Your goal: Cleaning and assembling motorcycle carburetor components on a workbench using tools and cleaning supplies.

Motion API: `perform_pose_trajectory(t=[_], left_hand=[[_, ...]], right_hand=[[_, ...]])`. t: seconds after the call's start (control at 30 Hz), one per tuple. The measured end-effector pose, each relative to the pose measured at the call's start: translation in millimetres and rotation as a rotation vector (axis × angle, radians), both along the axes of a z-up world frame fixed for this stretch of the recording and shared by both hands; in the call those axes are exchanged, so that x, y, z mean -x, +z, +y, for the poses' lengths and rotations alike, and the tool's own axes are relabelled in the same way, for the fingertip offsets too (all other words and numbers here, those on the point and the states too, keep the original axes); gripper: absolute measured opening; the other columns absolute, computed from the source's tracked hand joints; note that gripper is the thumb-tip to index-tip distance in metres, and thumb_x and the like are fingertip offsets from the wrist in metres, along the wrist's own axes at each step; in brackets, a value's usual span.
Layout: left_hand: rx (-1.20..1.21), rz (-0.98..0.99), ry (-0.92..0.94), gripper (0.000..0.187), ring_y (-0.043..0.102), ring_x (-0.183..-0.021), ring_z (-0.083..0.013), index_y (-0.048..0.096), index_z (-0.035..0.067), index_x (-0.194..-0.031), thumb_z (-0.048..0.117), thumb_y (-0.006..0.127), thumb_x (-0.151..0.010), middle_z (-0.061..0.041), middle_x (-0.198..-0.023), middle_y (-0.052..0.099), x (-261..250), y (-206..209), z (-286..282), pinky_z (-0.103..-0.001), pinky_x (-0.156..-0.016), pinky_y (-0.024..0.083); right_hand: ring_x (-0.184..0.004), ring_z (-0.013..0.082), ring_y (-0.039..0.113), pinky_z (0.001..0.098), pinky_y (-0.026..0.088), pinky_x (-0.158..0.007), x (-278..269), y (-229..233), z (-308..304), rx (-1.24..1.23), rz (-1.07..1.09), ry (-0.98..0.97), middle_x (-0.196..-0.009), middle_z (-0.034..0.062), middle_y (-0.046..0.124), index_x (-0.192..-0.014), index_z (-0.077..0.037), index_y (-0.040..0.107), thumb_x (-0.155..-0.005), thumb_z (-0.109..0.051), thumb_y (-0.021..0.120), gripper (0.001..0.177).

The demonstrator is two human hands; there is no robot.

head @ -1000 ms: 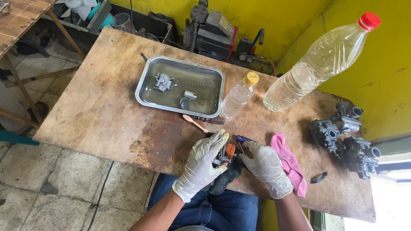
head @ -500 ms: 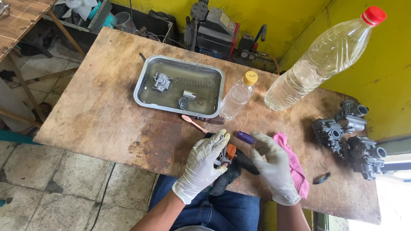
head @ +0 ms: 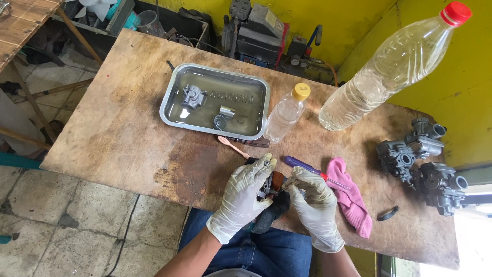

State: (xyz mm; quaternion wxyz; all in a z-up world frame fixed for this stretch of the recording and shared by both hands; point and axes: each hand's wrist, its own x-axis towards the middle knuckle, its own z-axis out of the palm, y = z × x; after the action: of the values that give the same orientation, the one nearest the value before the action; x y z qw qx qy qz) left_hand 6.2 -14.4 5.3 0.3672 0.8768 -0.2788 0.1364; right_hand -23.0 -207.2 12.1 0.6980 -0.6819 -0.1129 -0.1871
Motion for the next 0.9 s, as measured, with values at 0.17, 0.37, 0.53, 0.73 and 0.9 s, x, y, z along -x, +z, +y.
perform_pose_trajectory(t=[0.17, 0.37, 0.53, 0.73, 0.9], left_hand=[[0.024, -0.022, -0.007, 0.095, 0.055, -0.138, -0.0286, 0.048, 0.01, -0.152, 0.016, 0.09, -0.067, -0.011, -0.16, 0.047, -0.5, 0.4, 0.1, -0.042, -0.114, 0.04], [0.038, -0.035, -0.005, 0.097, 0.056, -0.137, -0.0294, 0.048, 0.009, -0.152, 0.015, 0.09, -0.065, -0.012, -0.159, 0.049, -0.8, -1.0, 0.3, -0.042, -0.113, 0.041], [0.037, -0.031, -0.002, 0.097, 0.057, -0.135, -0.0308, 0.048, 0.009, -0.152, 0.014, 0.09, -0.064, -0.012, -0.158, 0.05, -0.8, -1.5, -0.1, -0.043, -0.113, 0.041], [0.004, -0.03, -0.007, 0.102, 0.054, -0.14, -0.0291, 0.044, 0.01, -0.154, 0.016, 0.09, -0.064, -0.012, -0.161, 0.047, -0.8, -2.5, -1.2, -0.041, -0.114, 0.04], [-0.007, -0.027, -0.022, 0.104, 0.05, -0.144, -0.0258, 0.045, 0.012, -0.154, 0.016, 0.092, -0.062, -0.009, -0.162, 0.045, -1.0, -0.9, 0.7, -0.04, -0.115, 0.038]], right_hand=[[-0.1, 0.022, 0.075, 0.0331, 0.064, -0.095, 3.0, 7.1, 2.8, 0.069, -0.007, -0.006, -0.124, 0.0146, 0.071, -0.118, -0.002, 0.068, -0.089, 0.011, 0.069, 0.032], [-0.1, 0.019, 0.076, 0.0288, 0.063, -0.092, -1.4, 22.2, 4.9, 0.335, -0.145, 0.005, -0.108, 0.0111, 0.076, -0.112, -0.005, 0.069, -0.09, 0.005, 0.071, 0.024], [-0.102, 0.0214, 0.078, 0.0314, 0.064, -0.094, -1.0, 36.6, 5.0, 0.49, -0.228, 0.032, -0.114, 0.0103, 0.076, -0.116, -0.005, 0.069, -0.091, 0.004, 0.069, 0.027], [-0.098, 0.0195, 0.079, 0.029, 0.066, -0.092, -7.4, 41.1, 5.6, 0.614, -0.249, 0.056, -0.11, 0.0094, 0.078, -0.11, -0.007, 0.072, -0.09, 0.001, 0.074, 0.021], [-0.095, 0.0165, 0.081, 0.0283, 0.068, -0.087, -10.9, 54.5, 10.4, 0.687, -0.169, 0.085, -0.107, 0.0086, 0.08, -0.106, -0.006, 0.075, -0.088, -0.004, 0.077, 0.019]])
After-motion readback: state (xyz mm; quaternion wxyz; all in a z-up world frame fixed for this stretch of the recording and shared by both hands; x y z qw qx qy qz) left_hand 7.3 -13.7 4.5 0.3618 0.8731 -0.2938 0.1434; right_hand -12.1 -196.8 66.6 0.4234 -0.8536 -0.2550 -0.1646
